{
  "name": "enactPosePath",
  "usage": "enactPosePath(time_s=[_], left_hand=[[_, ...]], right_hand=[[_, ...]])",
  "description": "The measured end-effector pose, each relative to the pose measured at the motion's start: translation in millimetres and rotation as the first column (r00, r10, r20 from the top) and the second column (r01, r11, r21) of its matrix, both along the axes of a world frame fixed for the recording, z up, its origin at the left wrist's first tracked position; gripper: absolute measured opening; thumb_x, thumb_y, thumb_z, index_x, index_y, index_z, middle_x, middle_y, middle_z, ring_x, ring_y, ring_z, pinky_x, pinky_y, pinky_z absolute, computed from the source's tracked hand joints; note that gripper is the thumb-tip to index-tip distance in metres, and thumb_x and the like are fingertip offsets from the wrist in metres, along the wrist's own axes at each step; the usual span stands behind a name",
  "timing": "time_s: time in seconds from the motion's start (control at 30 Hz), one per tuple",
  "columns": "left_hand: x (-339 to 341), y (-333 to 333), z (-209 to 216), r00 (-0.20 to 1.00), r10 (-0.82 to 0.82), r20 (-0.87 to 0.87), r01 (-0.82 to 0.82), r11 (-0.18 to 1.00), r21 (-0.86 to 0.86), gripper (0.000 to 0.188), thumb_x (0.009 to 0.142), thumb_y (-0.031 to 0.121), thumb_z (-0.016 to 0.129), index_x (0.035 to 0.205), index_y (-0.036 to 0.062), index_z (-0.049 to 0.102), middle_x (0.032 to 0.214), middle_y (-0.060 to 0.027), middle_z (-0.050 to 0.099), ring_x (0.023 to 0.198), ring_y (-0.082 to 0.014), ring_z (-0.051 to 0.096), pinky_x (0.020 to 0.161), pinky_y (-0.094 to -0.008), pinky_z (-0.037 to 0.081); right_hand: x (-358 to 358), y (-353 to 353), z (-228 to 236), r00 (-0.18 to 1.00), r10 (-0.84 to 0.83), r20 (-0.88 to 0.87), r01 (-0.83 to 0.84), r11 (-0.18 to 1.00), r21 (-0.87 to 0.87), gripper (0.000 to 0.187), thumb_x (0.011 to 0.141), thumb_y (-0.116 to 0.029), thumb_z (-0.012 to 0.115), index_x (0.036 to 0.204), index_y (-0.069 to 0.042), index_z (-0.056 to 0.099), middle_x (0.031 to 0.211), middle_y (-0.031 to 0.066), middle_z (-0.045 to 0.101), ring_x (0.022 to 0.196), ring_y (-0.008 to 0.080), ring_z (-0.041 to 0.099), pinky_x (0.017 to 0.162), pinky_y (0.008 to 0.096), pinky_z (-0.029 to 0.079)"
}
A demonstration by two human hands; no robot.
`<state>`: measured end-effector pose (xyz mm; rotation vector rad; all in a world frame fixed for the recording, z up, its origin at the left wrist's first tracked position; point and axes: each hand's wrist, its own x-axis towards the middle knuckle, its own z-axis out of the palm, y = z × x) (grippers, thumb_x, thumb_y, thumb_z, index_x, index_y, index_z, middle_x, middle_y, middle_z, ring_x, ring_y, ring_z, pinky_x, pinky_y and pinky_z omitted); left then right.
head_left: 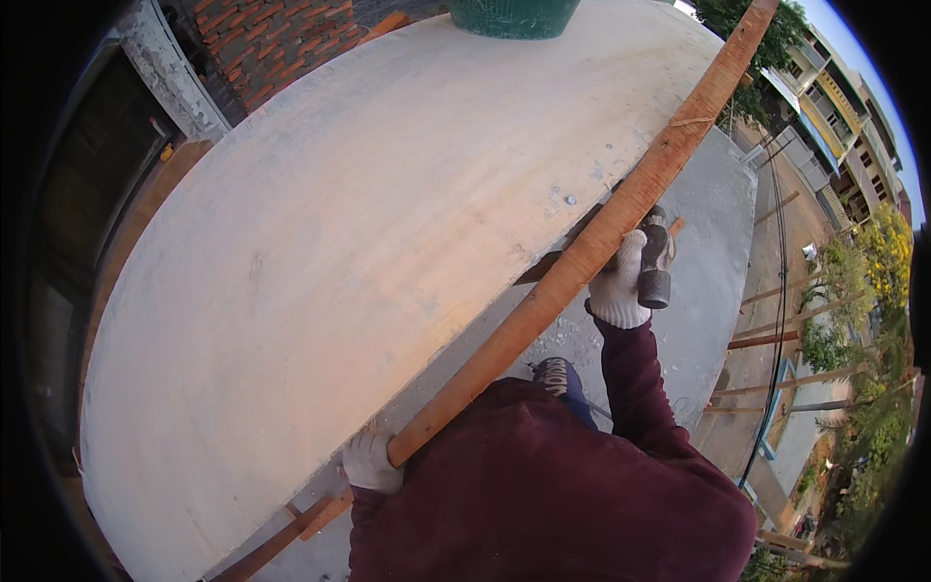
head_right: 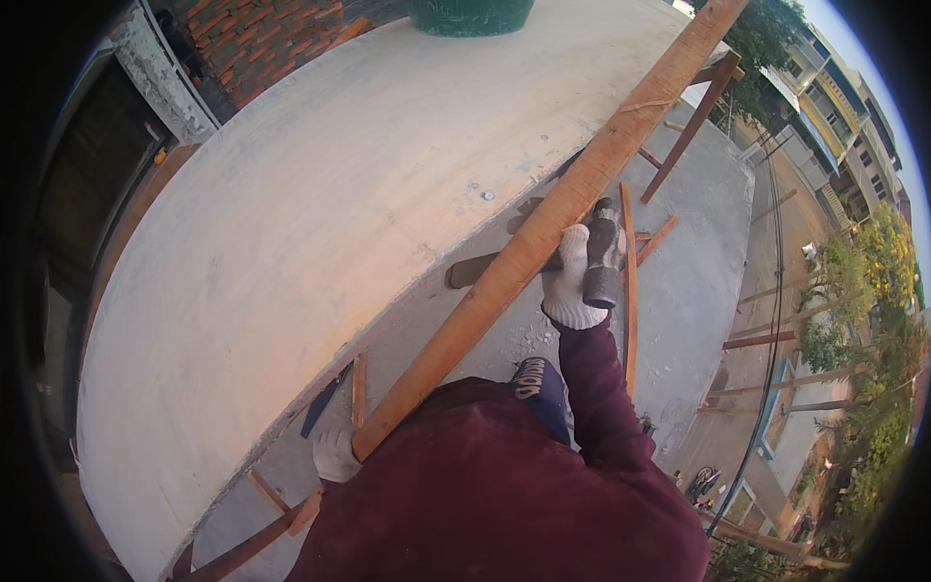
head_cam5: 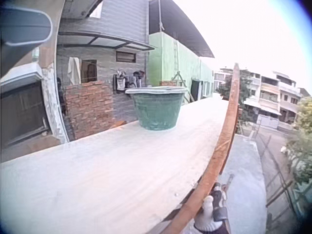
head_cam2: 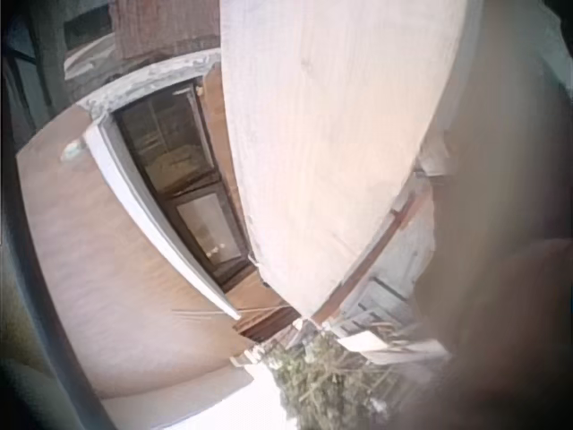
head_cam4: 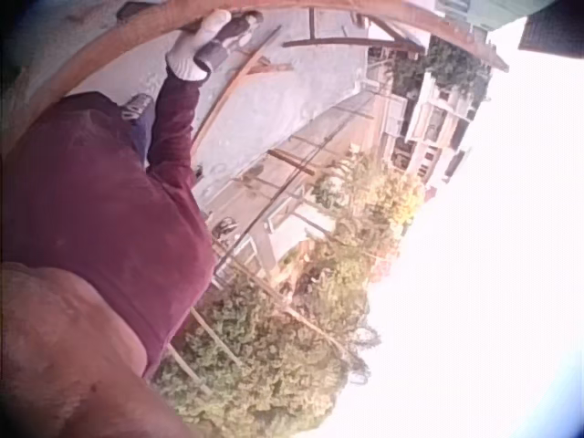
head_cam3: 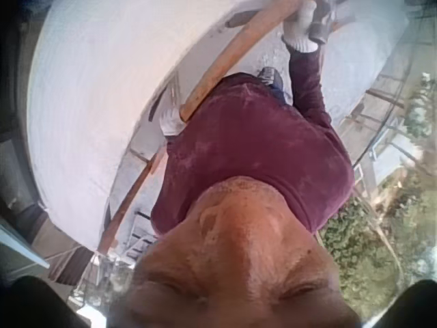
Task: The person puts on gloves, then moves wooden planks and a metal rod on a rooftop. They place a plank on a workbench, pick up a hand saw and hammer, and position the plank for cutting.
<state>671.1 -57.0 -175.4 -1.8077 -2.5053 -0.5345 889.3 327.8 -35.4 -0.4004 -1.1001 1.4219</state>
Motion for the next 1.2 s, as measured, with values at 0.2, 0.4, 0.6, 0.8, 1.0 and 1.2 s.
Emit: enactPosePath(time_s=[0.2,0.4,0.6,0.8,1.0,1.2], left_hand=[[20,6,21,0.961,0.244,0.132,-0.251,0.967,0.041,0.054,0.067,0.039,0.087,0.113,0.0153,0.072,0.105,-0.0123,0.073,0.103,-0.0332,0.07,0.085,-0.0476,0.054],[65,-19,-7,0.823,0.565,-0.064,-0.493,0.765,0.414,0.087,0.049,0.041,0.09,0.128,0.0182,0.061,0.126,-0.0095,0.06,0.117,-0.0338,0.059,0.101,-0.0546,0.045],[74,14,-53,0.649,0.723,-0.235,-0.505,0.641,0.579,0.05,0.069,0.026,0.074,0.118,0.019,0.066,0.117,-0.009,0.064,0.112,-0.0324,0.061,0.102,-0.0538,0.046],[74,-1,-31,0.803,0.589,-0.087,-0.533,0.777,0.334,0.067,0.064,0.015,0.077,0.129,0.022,0.061,0.119,-0.0077,0.063,0.111,-0.032,0.062,0.096,-0.0491,0.048],[55,-21,6,0.874,0.46,0.158,-0.446,0.888,-0.117,0.083,0.059,0.006,0.078,0.136,0.0239,0.053,0.127,-0.0101,0.063,0.12,-0.0348,0.061,0.1,-0.0487,0.048],[35,-30,25,0.871,0.334,0.36,-0.277,0.94,-0.201,0.087,0.058,0.006,0.079,0.139,0.0184,0.05,0.126,-0.0139,0.064,0.121,-0.0384,0.061,0.098,-0.0476,0.05]], right_hand=[[10,19,-19,0.996,0.082,0.03,-0.073,0.97,-0.23,0.076,0.103,-0.067,0.045,0.15,-0.008,0.042,0.145,0.0073,0.052,0.133,0.0249,0.05,0.114,0.0427,0.039],[-9,1,11,0.969,-0.184,0.166,0.184,0.983,0.013,0.064,0.102,-0.056,0.058,0.139,-0.005,0.048,0.133,0.0181,0.055,0.122,0.0293,0.059,0.107,0.0463,0.048],[-6,1,9,0.986,-0.105,0.128,0.098,0.993,0.064,0.051,0.098,-0.035,0.072,0.132,-0.002,0.052,0.131,0.0145,0.057,0.126,0.0279,0.056,0.116,0.0464,0.041],[14,18,7,0.981,0.175,-0.085,-0.181,0.981,-0.068,0.06,0.095,-0.025,0.072,0.144,0.001,0.048,0.144,0.0171,0.052,0.134,0.0303,0.051,0.12,0.0489,0.035],[37,106,-39,0.858,0.48,-0.185,-0.508,0.846,-0.16,0.051,0.1,-0.018,0.06,0.146,-0.002,0.048,0.146,0.0179,0.052,0.132,0.0314,0.052,0.116,0.0484,0.04],[17,86,-29,0.897,0.415,-0.155,-0.424,0.905,-0.025,0.058,0.094,-0.038,0.074,0.137,-0.003,0.055,0.14,0.0124,0.059,0.128,0.0288,0.056,0.115,0.048,0.043]])
